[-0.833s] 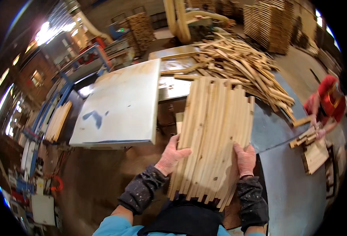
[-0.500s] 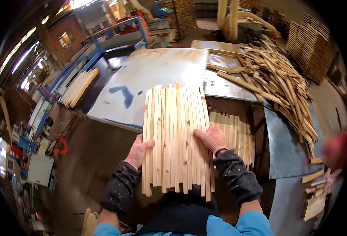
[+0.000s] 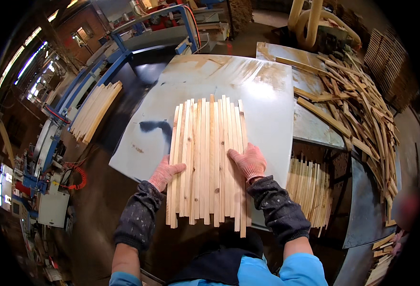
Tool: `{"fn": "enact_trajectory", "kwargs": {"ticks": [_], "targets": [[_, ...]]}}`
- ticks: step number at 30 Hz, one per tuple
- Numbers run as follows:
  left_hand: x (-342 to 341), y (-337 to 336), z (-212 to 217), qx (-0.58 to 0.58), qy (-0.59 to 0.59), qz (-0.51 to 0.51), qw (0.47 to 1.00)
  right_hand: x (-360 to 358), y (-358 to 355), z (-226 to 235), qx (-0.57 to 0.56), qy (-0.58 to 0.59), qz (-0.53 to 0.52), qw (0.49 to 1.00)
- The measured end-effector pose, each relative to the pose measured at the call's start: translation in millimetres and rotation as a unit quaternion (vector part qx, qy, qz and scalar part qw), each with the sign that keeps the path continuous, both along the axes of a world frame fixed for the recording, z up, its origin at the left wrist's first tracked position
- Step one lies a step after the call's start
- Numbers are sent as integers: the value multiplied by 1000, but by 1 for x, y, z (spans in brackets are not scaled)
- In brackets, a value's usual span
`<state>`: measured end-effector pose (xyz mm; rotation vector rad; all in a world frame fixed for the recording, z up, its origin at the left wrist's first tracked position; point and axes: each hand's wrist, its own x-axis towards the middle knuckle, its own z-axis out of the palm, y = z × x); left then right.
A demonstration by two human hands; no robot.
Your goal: The person repeatedly picks up bundles of thin wooden strips from a metal table and places them onto a conveyor belt. The person aligns the strips into neat stacks before moving them. A coworker is visible in the background also handling wooden strips.
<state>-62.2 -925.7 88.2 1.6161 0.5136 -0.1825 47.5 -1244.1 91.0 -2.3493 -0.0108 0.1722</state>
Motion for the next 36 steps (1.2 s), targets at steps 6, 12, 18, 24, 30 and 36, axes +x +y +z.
{"fn": "enact_trajectory", "kwargs": {"ticks": [6, 12, 18, 24, 30, 36], "targets": [[75, 71, -5, -20, -29, -34, 999, 67, 65, -10, 5, -19, -16, 1000], [104, 134, 19, -60, -34, -28, 997, 100, 123, -10, 4, 3, -44, 999], [82, 190, 46, -94, -131, -31, 986, 85, 147, 39, -75, -154, 8, 985], [78, 152, 80, -204, -236, -49, 949, -15, 302, 123, 220, 55, 221, 948], [79, 182, 89, -251, -160, -147, 943, -36, 302, 111, 340, 131, 89, 927], [107, 204, 42, -126, -123, -69, 982, -28, 210, 99, 319, 13, -50, 946]]}}
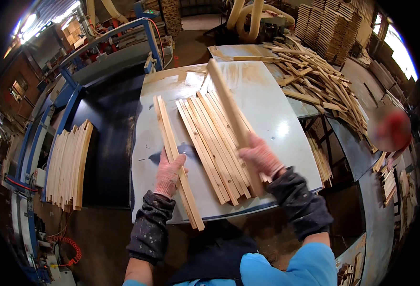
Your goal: The person repeatedly picks up bundles of thin wooden strips from a metal table and places them onto a conveyor belt. The person aligns the strips into neat stacks before moving them. A coworker is visible in the background also handling wooden strips.
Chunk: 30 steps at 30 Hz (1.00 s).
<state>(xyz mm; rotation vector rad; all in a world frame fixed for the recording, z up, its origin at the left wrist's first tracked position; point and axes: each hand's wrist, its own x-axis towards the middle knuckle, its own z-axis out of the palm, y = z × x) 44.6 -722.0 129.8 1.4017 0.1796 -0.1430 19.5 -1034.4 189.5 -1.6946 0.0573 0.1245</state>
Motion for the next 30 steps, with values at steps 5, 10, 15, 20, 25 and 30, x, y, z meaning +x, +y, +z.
{"fn": "enact_trajectory", "kwargs": {"ticks": [5, 10, 15, 20, 25, 30], "targets": [[33, -14, -41, 42, 67, -61, 995, 22, -116, -28, -225, 70, -92, 967], [74, -20, -60, 184, -4, -139, 973, 40, -111, -64, -111, 154, -101, 977], [86, -11, -25, 395, -55, -224, 889, 58, -84, -55, -184, 152, -69, 969], [71, -7, -51, 89, -74, -161, 980, 74, -85, -59, -160, 121, -15, 980], [67, -10, -14, 383, -60, -76, 919, 72, -56, -47, -38, 129, -22, 991], [73, 6, 52, 548, -44, -73, 832, 87, -26, -39, 65, 112, 7, 992]]}}
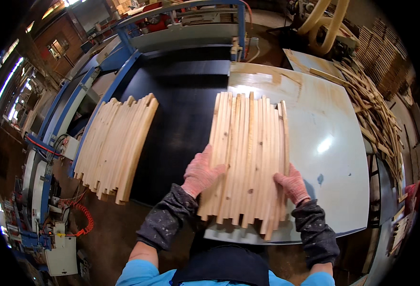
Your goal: The person repeatedly picks up bundles of thin wooden strips from a metal table and places them onto a conveyor belt. The person aligns the strips into neat stacks before moving them. A coworker is visible in the background also handling wooden strips.
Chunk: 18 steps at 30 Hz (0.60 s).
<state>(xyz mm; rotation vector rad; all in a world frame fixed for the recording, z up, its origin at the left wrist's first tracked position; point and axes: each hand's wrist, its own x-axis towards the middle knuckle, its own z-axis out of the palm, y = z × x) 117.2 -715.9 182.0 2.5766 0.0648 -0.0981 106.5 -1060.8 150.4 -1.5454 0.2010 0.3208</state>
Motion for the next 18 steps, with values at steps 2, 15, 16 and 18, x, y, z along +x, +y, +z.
{"fn": "enact_trajectory", "kwargs": {"ticks": [2, 15, 16, 18], "targets": [[-5, -1, 10, 71, 20, -1, 997, 0, 4, -12, 25, -22, 1, 999], [-8, 61, -88, 259, 3, -2, 966, 36, 86, -78, -155, -81, 40, 984], [-8, 64, -93, 244, -16, -7, 970, 39, 85, -81, -183, -88, 49, 978], [0, 79, -92, 221, -13, -27, 975, 43, 87, -89, -198, -75, 31, 977]]}}
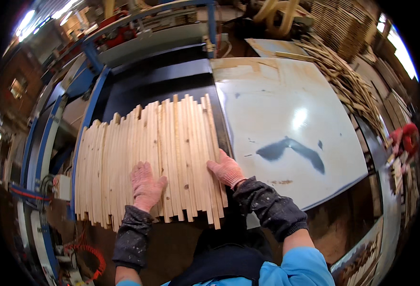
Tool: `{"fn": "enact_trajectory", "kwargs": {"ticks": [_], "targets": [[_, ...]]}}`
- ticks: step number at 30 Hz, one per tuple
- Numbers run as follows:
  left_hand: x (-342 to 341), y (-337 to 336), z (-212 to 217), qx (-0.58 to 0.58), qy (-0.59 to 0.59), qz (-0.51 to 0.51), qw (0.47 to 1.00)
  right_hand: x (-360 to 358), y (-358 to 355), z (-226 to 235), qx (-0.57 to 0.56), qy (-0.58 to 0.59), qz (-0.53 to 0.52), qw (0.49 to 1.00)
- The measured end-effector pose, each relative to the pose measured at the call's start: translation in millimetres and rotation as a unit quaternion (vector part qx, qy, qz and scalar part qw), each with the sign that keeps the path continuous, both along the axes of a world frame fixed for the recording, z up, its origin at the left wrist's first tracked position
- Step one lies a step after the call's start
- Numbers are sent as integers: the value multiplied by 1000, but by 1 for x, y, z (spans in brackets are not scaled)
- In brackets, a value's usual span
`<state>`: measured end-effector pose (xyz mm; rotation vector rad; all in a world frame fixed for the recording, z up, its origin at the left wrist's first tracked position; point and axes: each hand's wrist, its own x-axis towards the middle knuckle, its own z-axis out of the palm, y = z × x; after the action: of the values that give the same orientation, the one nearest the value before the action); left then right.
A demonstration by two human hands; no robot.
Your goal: The person repeatedly picks up bundles of thin wooden strips from a metal table and places them onto a conveyor belt. The person aligns the strips into neat stacks before moving them. A coworker is visible in the background also handling wooden strips.
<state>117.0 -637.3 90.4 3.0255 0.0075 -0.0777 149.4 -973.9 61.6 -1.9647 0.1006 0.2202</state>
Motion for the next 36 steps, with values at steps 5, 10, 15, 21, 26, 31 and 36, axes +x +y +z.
{"fn": "enact_trajectory", "kwargs": {"ticks": [5, 10, 15, 21, 26, 31, 36], "targets": [[1, -10, 27, -190, -123, -54, 973, -53, -38, 35, 104, 94, -55, 989], [-41, -123, 81, -591, 12, -108, 799, -158, -126, -21, 155, 0, -152, 976], [-102, -279, -13, -673, 186, -261, 667, -328, -246, -25, 97, -66, -370, 922], [-214, -516, -89, -555, 403, -390, 614, -551, -335, -145, 19, -166, -747, 644], [-299, -628, -131, -421, 532, -448, 582, -707, -323, -200, 62, -40, -924, 376], [-287, -742, -156, -293, 583, -506, 564, -742, -296, -390, 83, 22, -990, 113], [-240, -833, -198, -199, 597, -510, 587, -688, -265, -433, 82, 137, -987, -12]]}}
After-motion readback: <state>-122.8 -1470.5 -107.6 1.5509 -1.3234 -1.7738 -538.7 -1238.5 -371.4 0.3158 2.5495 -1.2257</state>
